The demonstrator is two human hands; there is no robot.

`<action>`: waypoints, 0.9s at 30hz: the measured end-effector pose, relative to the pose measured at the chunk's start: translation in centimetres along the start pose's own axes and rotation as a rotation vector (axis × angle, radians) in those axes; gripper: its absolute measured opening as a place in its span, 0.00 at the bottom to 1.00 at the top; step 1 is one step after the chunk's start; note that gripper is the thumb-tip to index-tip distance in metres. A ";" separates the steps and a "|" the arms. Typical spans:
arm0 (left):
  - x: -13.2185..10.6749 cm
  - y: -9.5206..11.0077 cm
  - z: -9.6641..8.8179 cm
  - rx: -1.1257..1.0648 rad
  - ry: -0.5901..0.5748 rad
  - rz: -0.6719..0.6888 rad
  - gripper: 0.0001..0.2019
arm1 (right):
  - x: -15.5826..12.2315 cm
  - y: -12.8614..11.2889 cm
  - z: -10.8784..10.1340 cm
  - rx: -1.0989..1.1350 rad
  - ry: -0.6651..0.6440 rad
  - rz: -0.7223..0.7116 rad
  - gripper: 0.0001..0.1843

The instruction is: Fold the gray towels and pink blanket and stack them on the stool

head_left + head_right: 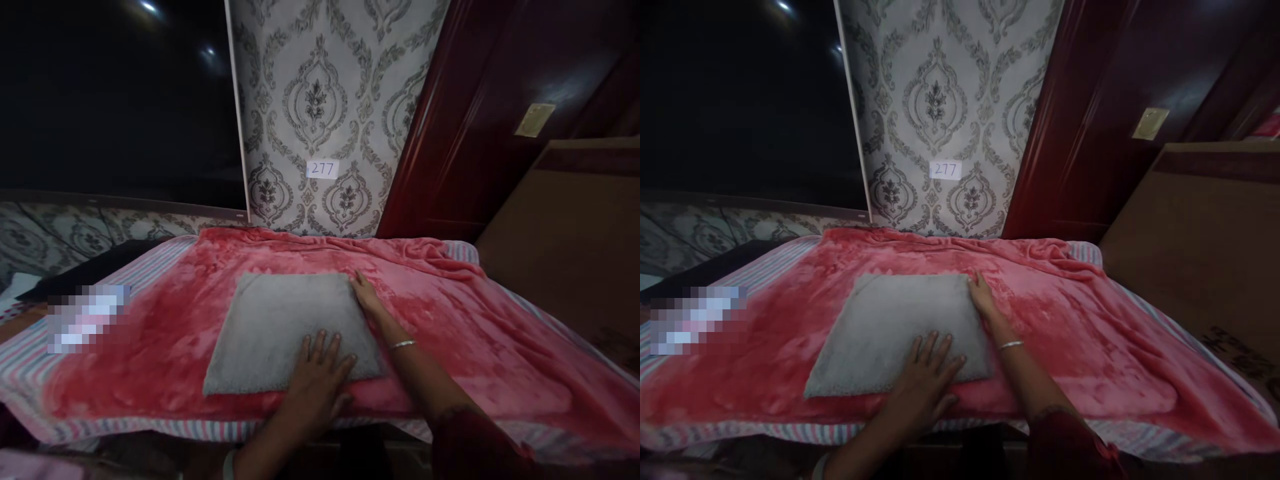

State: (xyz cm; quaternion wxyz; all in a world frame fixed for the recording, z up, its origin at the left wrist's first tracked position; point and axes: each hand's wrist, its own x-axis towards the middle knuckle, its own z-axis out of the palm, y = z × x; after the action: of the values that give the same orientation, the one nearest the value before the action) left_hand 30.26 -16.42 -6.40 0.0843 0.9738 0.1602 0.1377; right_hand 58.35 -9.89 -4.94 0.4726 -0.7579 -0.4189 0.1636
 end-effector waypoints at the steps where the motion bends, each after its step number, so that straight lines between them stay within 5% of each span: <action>1: 0.0 0.1 -0.5 -0.038 -0.026 -0.005 0.35 | -1.0 0.6 -0.5 0.061 0.027 0.033 0.34; 4: 0.0 -0.6 -2.6 -0.185 -0.096 0.016 0.32 | -3.9 2.0 -1.3 0.244 0.056 0.114 0.32; 7: -0.2 -4.0 -5.1 -0.273 0.016 -0.047 0.26 | -6.1 2.8 -1.6 0.482 0.007 0.216 0.28; 12: -2.1 -13.9 -8.7 -0.415 0.513 -0.542 0.28 | -7.6 3.0 -2.1 0.716 -0.088 0.323 0.18; 15: -3.7 -18.0 -9.5 -0.841 0.590 -0.857 0.33 | -7.9 2.6 -2.0 0.735 -0.214 0.313 0.14; 20: -4.4 -19.4 -9.6 -1.324 0.532 -0.982 0.32 | -8.7 1.7 -2.3 0.713 -0.321 0.245 0.18; 24: -4.0 -19.3 -9.9 -1.393 0.353 -0.893 0.22 | -8.9 1.5 -2.6 0.579 -0.302 0.238 0.25; 27: -3.6 -19.4 -9.6 -1.344 0.343 -0.881 0.22 | -8.6 1.6 -2.0 0.503 -0.264 0.254 0.28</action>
State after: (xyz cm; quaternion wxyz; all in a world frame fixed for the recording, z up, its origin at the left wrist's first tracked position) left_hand 18.53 1.65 -2.19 0.6701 0.5289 0.4219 0.3055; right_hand 55.27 -18.18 -6.62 0.5626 -0.6357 -0.3252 0.4167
